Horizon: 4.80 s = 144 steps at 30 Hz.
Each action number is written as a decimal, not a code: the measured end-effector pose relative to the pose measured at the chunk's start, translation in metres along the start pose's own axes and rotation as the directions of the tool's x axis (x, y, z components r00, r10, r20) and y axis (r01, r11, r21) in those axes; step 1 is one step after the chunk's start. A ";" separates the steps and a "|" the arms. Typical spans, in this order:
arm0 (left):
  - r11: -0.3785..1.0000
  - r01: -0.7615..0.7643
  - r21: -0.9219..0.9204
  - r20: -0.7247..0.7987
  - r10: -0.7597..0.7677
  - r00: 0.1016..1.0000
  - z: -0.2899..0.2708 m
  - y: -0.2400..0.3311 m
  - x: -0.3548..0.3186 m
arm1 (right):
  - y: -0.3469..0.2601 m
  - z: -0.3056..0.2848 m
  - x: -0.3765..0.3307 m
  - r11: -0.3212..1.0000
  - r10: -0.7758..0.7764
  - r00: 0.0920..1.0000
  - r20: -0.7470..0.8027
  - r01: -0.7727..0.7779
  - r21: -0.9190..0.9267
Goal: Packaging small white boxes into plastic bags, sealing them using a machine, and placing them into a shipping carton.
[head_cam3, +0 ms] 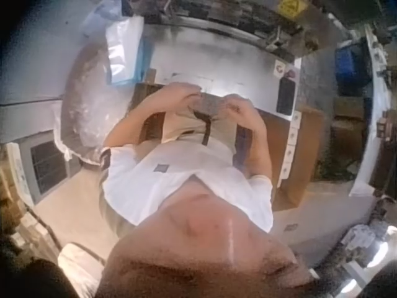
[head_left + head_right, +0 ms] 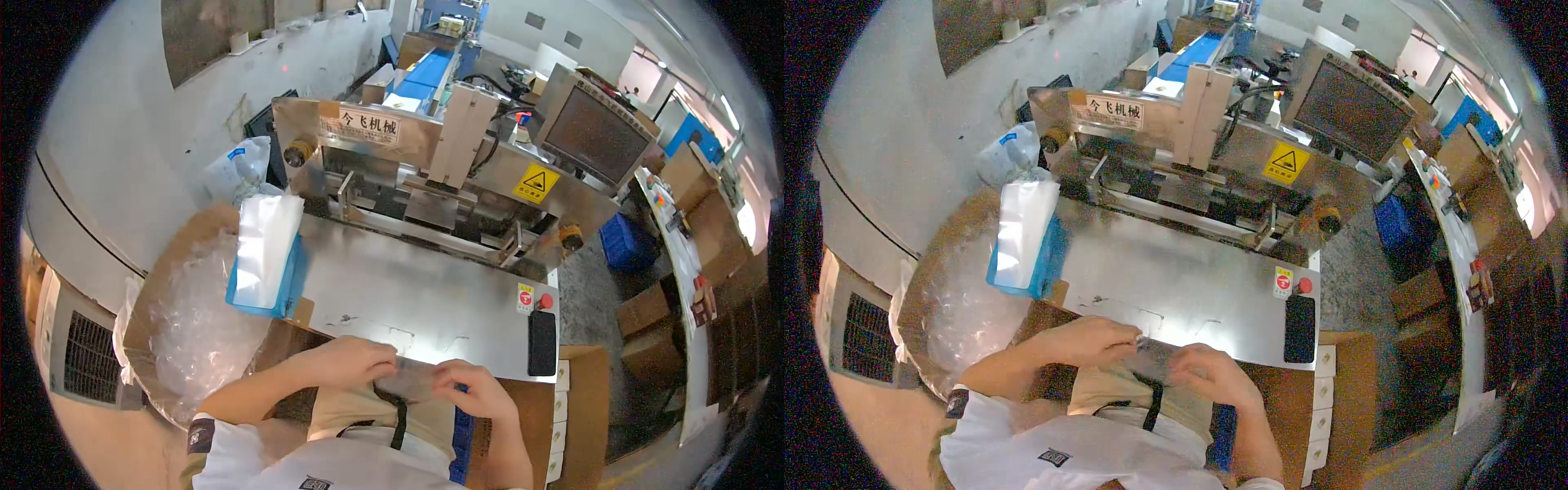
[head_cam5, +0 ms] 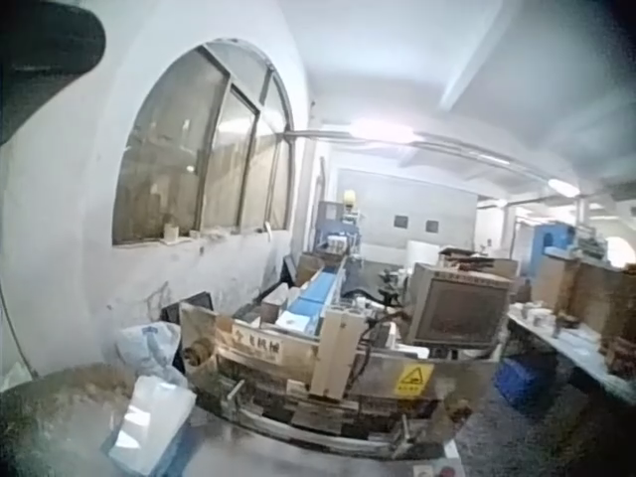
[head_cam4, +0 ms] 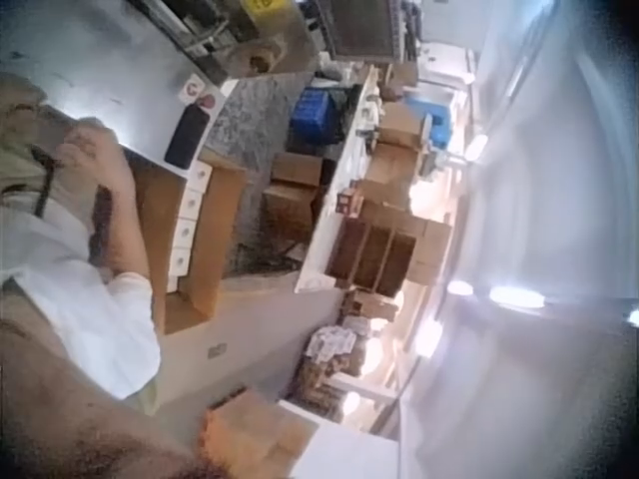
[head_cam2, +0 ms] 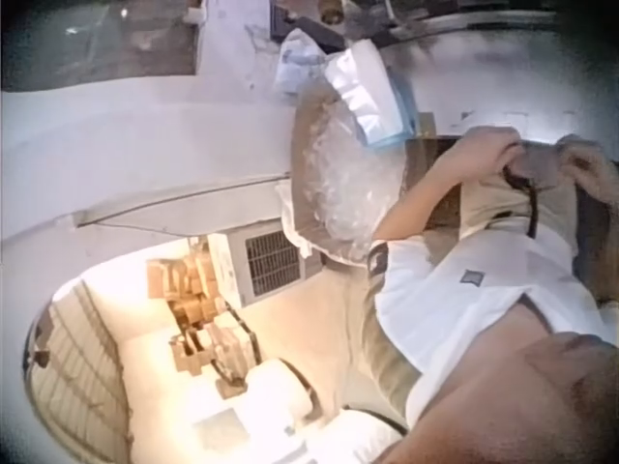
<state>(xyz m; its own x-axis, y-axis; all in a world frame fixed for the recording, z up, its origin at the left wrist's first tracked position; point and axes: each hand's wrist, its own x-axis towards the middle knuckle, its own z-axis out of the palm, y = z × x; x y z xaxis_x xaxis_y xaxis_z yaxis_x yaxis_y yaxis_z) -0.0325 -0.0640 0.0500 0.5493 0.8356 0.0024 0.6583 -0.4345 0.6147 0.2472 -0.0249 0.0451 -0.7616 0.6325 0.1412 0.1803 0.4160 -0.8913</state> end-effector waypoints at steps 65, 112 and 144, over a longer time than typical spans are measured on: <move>0.895 0.363 0.261 -0.566 -0.163 0.808 0.055 -0.094 0.098 | 0.134 -0.073 0.267 0.494 -0.051 0.932 -0.359 -0.289 -0.820; 0.898 0.439 0.043 -0.751 -0.261 0.607 0.062 -0.070 0.082 | 0.111 -0.088 0.303 0.370 0.283 0.918 -0.279 -0.373 -0.851; 0.862 0.508 -0.002 -0.772 -0.323 0.547 0.079 -0.093 0.100 | 0.071 0.005 0.027 0.880 0.410 0.872 -0.268 -0.300 0.368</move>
<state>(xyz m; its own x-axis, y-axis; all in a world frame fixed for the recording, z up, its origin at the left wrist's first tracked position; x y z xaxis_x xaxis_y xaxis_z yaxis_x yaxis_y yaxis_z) 0.0013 0.0333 -0.0690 -0.3101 0.8569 0.4117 0.8452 0.0502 0.5321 0.2364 0.0178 -0.0165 -0.4230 0.8972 -0.1268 0.1580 -0.0647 -0.9853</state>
